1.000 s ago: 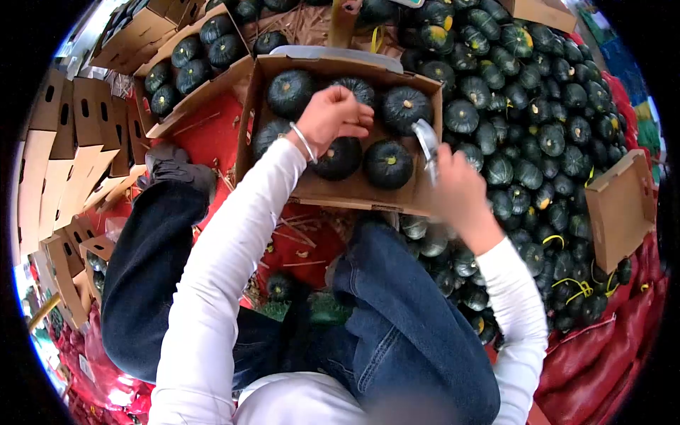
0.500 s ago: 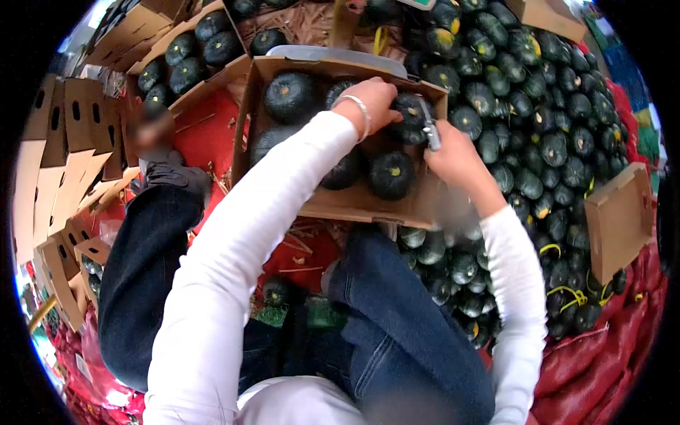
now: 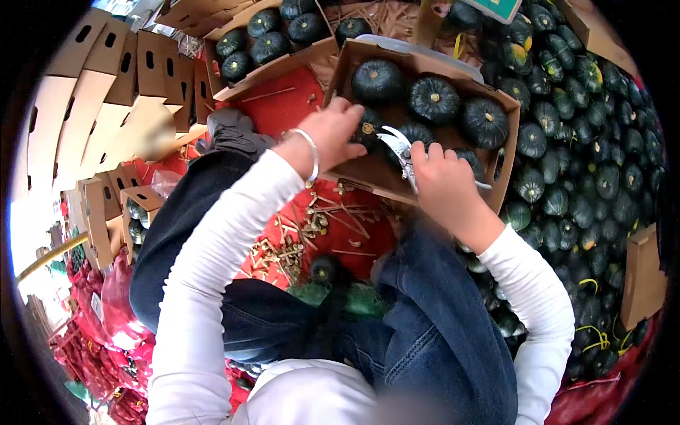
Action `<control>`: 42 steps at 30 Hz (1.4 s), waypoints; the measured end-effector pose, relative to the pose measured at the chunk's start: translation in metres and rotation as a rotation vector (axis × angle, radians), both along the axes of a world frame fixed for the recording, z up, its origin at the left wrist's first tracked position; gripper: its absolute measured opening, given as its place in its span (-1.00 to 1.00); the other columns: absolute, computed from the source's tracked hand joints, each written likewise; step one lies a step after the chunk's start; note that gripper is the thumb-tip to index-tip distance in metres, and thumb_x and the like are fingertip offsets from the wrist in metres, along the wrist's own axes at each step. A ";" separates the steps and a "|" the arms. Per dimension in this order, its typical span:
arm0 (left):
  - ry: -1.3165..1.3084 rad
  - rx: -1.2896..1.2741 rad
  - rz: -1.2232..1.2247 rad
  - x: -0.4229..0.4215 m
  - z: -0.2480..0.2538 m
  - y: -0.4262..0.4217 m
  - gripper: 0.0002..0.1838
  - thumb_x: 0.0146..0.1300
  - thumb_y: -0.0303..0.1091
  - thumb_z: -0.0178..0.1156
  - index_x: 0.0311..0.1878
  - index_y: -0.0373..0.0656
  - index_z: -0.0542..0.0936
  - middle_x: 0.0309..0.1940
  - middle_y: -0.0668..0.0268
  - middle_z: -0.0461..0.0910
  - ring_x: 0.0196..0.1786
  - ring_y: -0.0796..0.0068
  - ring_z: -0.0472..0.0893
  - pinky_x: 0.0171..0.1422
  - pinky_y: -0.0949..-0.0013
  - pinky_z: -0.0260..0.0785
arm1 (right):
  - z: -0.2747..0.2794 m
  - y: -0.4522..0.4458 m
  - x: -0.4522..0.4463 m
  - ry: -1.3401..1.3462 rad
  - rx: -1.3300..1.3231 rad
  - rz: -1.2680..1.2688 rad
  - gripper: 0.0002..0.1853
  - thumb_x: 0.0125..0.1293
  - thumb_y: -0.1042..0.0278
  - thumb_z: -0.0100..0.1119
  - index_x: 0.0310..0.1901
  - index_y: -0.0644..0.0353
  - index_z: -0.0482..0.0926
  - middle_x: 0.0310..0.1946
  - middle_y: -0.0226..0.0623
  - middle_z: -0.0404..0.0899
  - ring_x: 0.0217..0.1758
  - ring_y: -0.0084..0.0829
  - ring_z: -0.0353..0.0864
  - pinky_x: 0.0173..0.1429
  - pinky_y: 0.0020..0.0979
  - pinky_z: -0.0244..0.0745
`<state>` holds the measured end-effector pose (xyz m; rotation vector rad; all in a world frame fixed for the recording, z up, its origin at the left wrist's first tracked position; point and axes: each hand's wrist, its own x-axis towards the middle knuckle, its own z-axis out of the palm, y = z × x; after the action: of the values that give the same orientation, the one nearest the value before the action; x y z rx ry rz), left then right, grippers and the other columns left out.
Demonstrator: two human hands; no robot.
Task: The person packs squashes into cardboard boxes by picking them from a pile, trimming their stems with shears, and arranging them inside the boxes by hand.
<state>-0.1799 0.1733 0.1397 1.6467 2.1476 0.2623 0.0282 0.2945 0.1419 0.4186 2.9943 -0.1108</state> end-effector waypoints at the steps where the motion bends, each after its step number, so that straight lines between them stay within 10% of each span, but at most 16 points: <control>1: 0.023 -0.016 -0.015 0.004 0.000 -0.002 -0.38 0.10 -0.18 0.37 0.17 -0.28 0.40 0.03 -0.04 0.43 0.02 -0.11 0.54 0.07 0.11 0.47 | 0.002 0.000 -0.002 -0.019 0.000 0.004 -0.52 0.03 0.42 0.24 0.04 0.29 0.41 -0.30 -0.15 0.52 -0.28 -0.18 0.63 -0.30 -0.26 0.59; 6: -0.107 0.051 -0.096 0.029 0.040 -0.014 -0.72 0.16 -0.24 0.28 -0.12 -0.14 0.51 -0.15 0.01 0.49 -0.19 -0.04 0.57 -0.17 0.00 0.43 | 0.035 -0.007 0.066 0.160 -0.247 -0.400 -0.50 0.11 0.42 0.16 0.11 0.31 0.34 -0.26 -0.04 0.50 -0.17 -0.05 0.58 -0.12 -0.07 0.52; 10: -0.787 -0.319 -0.864 0.068 0.040 -0.068 -0.80 0.12 -0.30 0.29 -0.22 -0.16 0.60 -0.28 0.10 0.54 -0.19 0.06 0.57 -0.09 0.07 0.43 | 0.014 -0.039 0.179 0.254 -0.200 -0.787 -0.36 0.06 0.42 0.23 0.21 0.29 0.28 -0.12 0.02 0.45 -0.02 0.05 0.47 0.05 -0.09 0.42; 14: -0.496 0.072 -0.064 0.020 0.019 -0.048 -0.57 0.13 -0.24 0.34 0.01 -0.25 0.53 -0.19 0.03 0.55 -0.04 0.01 0.55 0.10 0.11 0.39 | -0.021 -0.120 0.314 -0.195 -0.080 -1.300 -0.27 0.01 0.34 0.35 0.25 0.22 0.26 0.00 -0.05 0.42 0.13 -0.04 0.38 0.22 0.01 0.23; 18: 0.368 0.612 -0.080 -0.074 -0.083 -0.011 -0.61 0.31 -0.22 0.22 0.08 -0.24 0.45 -0.24 0.12 0.57 -0.21 0.11 0.56 -0.11 0.20 0.41 | -0.024 -0.140 0.345 -0.272 -0.027 -1.371 -0.06 -0.10 0.18 0.48 0.30 0.34 0.21 0.22 0.04 0.22 0.31 0.10 0.17 0.38 0.01 0.06; 20: -0.361 0.107 0.419 -0.096 -0.115 -0.003 -0.64 0.36 -0.18 0.17 0.06 -0.24 0.47 -0.27 0.17 0.59 -0.28 0.21 0.59 -0.20 0.27 0.41 | -0.026 -0.104 0.321 -0.067 0.025 -1.230 -0.17 -0.06 0.22 0.45 0.25 0.34 0.28 0.22 0.04 0.23 0.29 0.09 0.19 0.35 0.03 0.13; 24: 0.043 0.424 0.221 -0.101 -0.120 -0.028 -0.75 0.37 -0.32 0.09 0.02 -0.24 0.50 -0.29 0.14 0.60 -0.26 0.24 0.61 -0.16 0.28 0.42 | -0.047 0.007 0.263 0.254 -0.035 -0.894 -0.28 0.01 0.29 0.40 0.23 0.25 0.33 0.20 0.04 0.28 0.26 0.10 0.26 0.29 0.01 0.28; 32: -0.114 0.308 0.314 -0.103 -0.094 -0.064 -0.84 0.40 -0.39 0.07 -0.06 -0.27 0.45 -0.28 0.28 0.60 -0.16 0.47 0.56 -0.01 0.42 0.38 | -0.083 0.112 0.217 -0.317 -0.216 -0.669 -0.22 -0.21 0.12 0.53 0.16 -0.10 0.44 0.05 0.06 0.41 0.10 0.14 0.42 0.12 -0.02 0.46; 34: -0.117 0.286 0.325 -0.102 -0.091 -0.058 -0.82 0.40 -0.38 0.09 -0.09 -0.31 0.46 -0.26 0.22 0.61 -0.15 0.39 0.57 0.00 0.39 0.37 | -0.068 0.119 0.221 -0.199 -0.363 -0.740 -0.18 -0.21 0.11 0.53 0.19 -0.02 0.41 0.03 0.07 0.43 0.06 0.09 0.49 0.09 0.02 0.49; 38: -0.003 0.264 0.272 -0.094 -0.080 -0.057 -0.81 0.40 -0.35 0.07 -0.10 -0.31 0.47 -0.23 0.09 0.62 -0.13 0.22 0.59 0.00 0.31 0.38 | -0.029 0.155 0.242 0.994 -0.959 -1.349 -0.32 -0.05 0.11 0.46 0.09 0.23 0.41 -0.15 -0.04 0.55 -0.08 -0.21 0.61 0.01 -0.10 0.56; 40: 0.047 0.263 0.305 -0.096 -0.088 -0.058 -0.79 0.38 -0.34 0.08 -0.06 -0.30 0.46 -0.20 0.07 0.61 -0.12 0.13 0.59 0.02 0.27 0.38 | -0.030 0.157 0.249 1.445 -1.295 -1.195 -0.39 0.06 0.05 0.42 0.03 0.29 0.44 -0.19 -0.10 0.59 -0.09 -0.32 0.61 -0.08 -0.31 0.57; 42: 0.095 0.220 0.366 -0.101 -0.098 -0.061 -0.76 0.35 -0.38 0.08 0.00 -0.28 0.46 -0.16 0.07 0.61 -0.07 0.07 0.57 0.08 0.23 0.37 | -0.073 0.131 0.226 0.830 -1.151 -1.141 -0.30 0.11 -0.01 0.38 0.10 0.40 0.41 -0.12 0.03 0.61 0.09 -0.18 0.60 0.10 -0.25 0.52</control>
<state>-0.2813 0.1123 0.0419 1.3864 2.5654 0.5555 0.2541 0.4257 0.0693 2.0349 2.0682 -2.2748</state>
